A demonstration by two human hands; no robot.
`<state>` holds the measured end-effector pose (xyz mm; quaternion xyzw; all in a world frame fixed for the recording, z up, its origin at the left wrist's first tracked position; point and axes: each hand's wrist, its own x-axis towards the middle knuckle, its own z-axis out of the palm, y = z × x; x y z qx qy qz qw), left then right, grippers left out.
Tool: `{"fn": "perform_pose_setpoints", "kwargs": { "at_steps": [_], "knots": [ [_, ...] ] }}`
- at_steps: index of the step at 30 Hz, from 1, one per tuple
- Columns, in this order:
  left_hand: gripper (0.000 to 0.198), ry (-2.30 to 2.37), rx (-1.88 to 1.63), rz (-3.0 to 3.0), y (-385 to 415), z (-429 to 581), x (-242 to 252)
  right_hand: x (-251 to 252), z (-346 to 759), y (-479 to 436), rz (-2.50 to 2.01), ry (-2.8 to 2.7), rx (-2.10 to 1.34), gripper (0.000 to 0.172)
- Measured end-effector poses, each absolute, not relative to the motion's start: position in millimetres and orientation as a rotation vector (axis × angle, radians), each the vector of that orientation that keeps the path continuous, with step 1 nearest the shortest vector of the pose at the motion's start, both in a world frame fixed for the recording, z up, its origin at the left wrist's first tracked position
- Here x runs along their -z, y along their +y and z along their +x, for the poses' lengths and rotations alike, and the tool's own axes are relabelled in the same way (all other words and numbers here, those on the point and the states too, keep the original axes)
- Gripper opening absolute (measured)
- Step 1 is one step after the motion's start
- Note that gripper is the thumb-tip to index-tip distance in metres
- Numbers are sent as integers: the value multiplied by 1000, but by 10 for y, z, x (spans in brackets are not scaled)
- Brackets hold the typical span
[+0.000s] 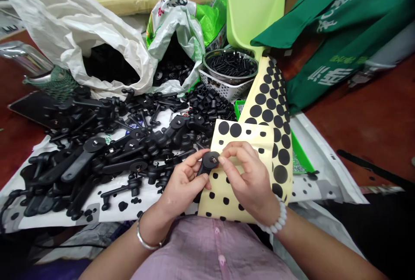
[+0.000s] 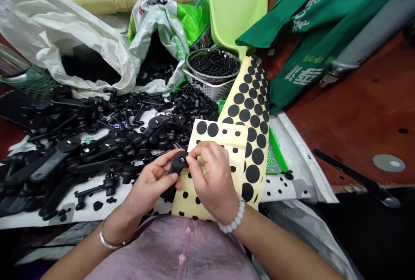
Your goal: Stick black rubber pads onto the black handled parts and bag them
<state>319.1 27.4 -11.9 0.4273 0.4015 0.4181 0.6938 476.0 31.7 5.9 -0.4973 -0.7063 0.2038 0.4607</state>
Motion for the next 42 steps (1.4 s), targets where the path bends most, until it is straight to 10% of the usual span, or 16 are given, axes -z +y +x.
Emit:
{"fn": "perform_pose_setpoints", "kwargs": {
  "at_steps": [8,23,42],
  "knots": [
    [53,1121,-1017,1229,209,3217,219,-45,4654,167,-1061,-1995,-106,12],
    [51,899,-968,961,238,3179,34,-290,4911,317,-1091,-1183,-1543,20],
    [52,1026,-980,1137,256,3226,134,-279,4896,234,-1155,-1181,-1569,19]
  ]
}}
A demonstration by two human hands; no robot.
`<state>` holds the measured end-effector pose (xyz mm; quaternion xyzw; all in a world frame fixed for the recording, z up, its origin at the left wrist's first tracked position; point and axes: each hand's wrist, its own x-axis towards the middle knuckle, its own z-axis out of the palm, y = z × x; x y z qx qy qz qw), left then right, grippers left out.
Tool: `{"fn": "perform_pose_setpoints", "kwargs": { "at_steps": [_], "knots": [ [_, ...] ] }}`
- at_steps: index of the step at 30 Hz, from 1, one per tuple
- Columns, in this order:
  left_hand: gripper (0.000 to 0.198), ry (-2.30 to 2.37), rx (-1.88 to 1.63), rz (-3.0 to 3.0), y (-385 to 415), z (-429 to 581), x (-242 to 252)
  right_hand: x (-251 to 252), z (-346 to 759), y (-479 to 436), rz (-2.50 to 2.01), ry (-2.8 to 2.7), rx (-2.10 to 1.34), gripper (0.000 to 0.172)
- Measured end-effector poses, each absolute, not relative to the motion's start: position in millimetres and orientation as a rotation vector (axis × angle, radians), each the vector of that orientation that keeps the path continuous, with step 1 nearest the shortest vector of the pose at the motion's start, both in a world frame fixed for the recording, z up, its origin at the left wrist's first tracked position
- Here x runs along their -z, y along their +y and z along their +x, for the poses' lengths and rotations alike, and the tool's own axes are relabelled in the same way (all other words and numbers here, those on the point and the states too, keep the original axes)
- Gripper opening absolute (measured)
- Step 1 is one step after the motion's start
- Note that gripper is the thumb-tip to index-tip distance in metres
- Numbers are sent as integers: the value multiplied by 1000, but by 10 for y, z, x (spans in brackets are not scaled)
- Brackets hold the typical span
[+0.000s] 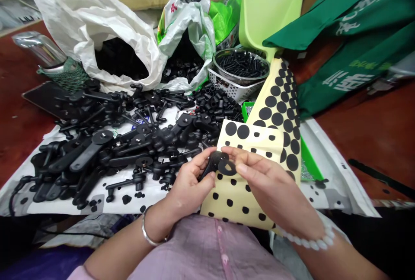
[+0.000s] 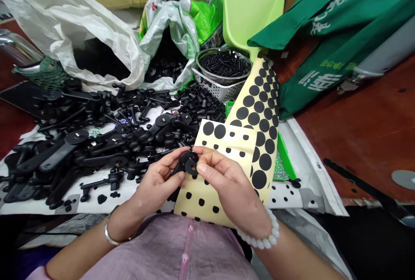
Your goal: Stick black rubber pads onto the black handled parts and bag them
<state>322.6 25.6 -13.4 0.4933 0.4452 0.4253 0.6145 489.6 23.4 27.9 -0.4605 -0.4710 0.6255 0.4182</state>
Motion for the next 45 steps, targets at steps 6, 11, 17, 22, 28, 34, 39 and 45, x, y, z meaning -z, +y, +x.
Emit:
{"fn": "perform_pose_setpoints", "kwargs": {
  "at_steps": [6,11,17,22,28,34,39,45],
  "knots": [
    [53,1047,-1032,1110,273,3234,133,-331,4896,172,-1156,-1314,-1348,17],
    [52,978,-984,1123,250,3235,95,-249,4895,309,-1110,-1088,-1613,20],
    [51,930,-1002,1148,234,3220,94,-225,4898,340,-1040,-980,-1737,35],
    [53,923,-965,1136,222,3225,95,-257,4915,338,-989,-954,-1762,28],
    [52,913,-967,1160,222,3221,120,-212,4905,347,-1006,-960,-1771,31],
    [51,883,-982,1170,217,3215,134,-188,4895,353,-1012,-985,-1769,33],
    [52,876,-987,1166,214,3207,143,-190,4895,333,-1029,-1003,-1756,33],
    [52,869,-968,1138,231,3212,137,-183,4874,331,-1048,-1020,-1730,31]
  ]
}}
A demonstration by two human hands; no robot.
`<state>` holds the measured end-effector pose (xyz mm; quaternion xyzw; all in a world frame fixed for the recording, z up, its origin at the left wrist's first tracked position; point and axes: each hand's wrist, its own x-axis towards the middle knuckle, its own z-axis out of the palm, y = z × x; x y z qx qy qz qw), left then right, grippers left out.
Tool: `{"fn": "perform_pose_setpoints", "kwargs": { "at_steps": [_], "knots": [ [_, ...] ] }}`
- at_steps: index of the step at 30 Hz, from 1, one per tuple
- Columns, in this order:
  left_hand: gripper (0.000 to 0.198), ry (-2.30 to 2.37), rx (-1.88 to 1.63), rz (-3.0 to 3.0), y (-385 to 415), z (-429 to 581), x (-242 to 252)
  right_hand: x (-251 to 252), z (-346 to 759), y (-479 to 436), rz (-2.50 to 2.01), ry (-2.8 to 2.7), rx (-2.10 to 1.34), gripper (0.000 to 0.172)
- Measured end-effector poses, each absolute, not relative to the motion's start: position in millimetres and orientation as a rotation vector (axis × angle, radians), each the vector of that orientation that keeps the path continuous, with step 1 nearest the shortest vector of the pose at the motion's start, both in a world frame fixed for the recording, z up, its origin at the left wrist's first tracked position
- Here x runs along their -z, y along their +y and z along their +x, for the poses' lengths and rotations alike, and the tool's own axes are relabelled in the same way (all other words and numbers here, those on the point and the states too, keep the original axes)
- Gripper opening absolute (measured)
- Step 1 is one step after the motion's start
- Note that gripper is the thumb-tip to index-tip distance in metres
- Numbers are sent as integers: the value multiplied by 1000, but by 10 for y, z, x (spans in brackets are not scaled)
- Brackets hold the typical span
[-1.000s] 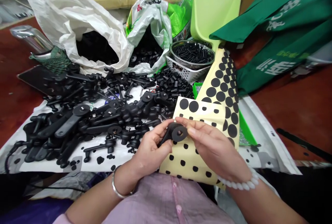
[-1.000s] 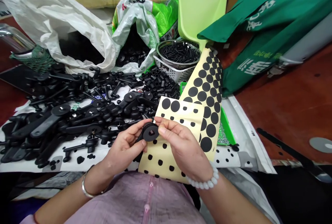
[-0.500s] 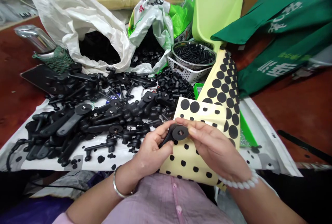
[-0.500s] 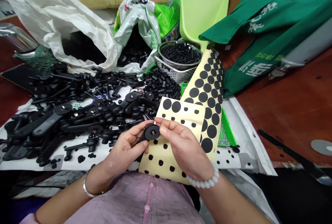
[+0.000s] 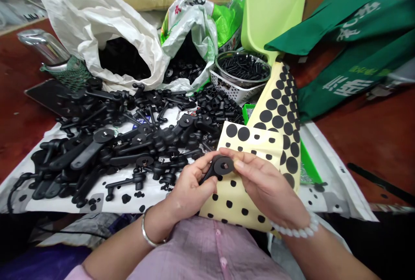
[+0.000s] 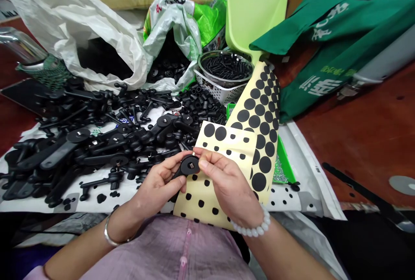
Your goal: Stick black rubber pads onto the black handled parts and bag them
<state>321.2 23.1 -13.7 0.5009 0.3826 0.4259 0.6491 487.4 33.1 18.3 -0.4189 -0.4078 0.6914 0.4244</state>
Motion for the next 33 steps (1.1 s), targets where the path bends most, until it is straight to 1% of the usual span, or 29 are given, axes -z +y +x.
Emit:
{"fn": "perform_pose_setpoints", "kwargs": {
  "at_steps": [11,15,19,26,29,33],
  "knots": [
    [53,861,-942,1075,235,3222,109,-89,4845,319,-1068,-1040,-1668,28],
    [48,863,-957,1055,242,3228,82,-70,4847,312,-1084,-1059,-1638,28],
    [44,974,-968,1040,252,3256,88,-35,4842,304,-1123,-1078,-1600,30],
    [40,1068,-997,1085,268,3291,91,26,4813,308,-1175,-1136,-1486,18],
    [41,1074,-997,1077,272,3291,83,11,4805,315,-1191,-1202,-1427,22],
    [43,1097,-971,1068,269,3288,97,-37,4793,309,-1244,-1277,-1334,21]
  ]
}}
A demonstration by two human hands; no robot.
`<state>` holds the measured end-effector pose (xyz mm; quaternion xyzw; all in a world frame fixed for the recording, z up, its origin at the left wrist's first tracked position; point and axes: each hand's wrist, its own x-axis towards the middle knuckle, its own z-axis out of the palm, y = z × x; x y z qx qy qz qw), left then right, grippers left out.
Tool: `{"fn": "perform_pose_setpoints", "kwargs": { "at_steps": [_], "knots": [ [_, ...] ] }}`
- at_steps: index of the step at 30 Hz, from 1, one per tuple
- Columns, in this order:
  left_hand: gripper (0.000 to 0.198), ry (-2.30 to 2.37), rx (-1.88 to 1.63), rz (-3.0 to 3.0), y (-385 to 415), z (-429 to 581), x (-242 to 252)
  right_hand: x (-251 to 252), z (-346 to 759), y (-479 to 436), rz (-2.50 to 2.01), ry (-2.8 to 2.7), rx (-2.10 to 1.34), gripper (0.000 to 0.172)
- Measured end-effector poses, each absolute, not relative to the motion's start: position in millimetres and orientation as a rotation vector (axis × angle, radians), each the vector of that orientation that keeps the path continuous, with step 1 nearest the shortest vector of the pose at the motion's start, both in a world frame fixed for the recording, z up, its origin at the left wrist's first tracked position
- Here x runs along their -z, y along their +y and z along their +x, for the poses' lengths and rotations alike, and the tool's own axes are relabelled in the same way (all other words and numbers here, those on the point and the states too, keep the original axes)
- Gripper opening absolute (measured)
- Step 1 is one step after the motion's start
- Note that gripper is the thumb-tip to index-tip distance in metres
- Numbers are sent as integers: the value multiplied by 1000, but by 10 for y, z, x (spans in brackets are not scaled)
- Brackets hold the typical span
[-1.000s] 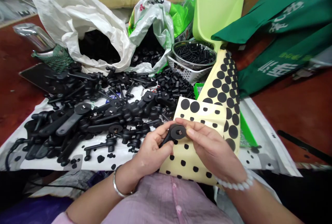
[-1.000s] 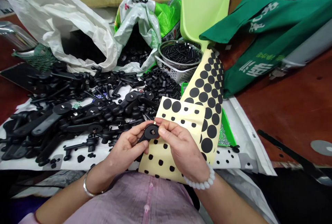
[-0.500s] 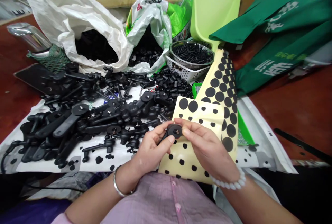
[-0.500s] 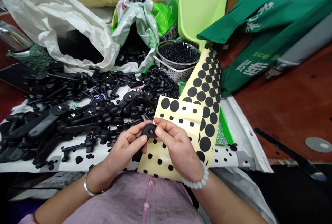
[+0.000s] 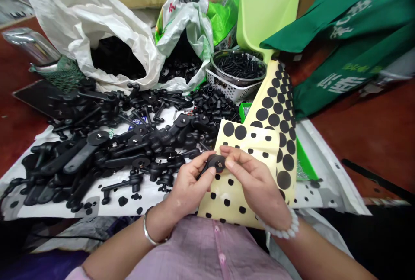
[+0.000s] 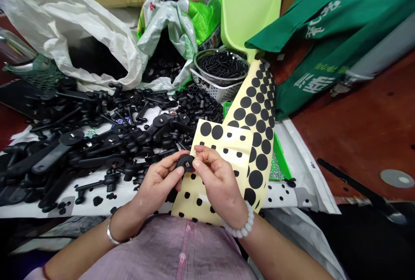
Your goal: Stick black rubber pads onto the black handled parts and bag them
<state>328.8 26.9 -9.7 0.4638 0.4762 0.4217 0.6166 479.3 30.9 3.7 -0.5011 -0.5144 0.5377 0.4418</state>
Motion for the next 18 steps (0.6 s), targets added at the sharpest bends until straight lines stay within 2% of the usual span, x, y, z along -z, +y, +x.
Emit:
{"fn": "perform_pose_setpoints", "kwargs": {
  "at_steps": [4,14,16,18],
  "knots": [
    [42,1096,-958,1060,260,3281,110,-52,4776,297,-1261,-1373,-1195,19],
    [38,1073,-930,1091,240,3231,149,22,4779,279,-1251,-1702,-518,7],
    [37,1054,-951,1121,225,3224,173,7,4789,302,-1327,-1612,-638,26],
    [37,1031,-967,1177,208,3219,187,-24,4793,327,-1331,-1526,-950,32]
  ]
}}
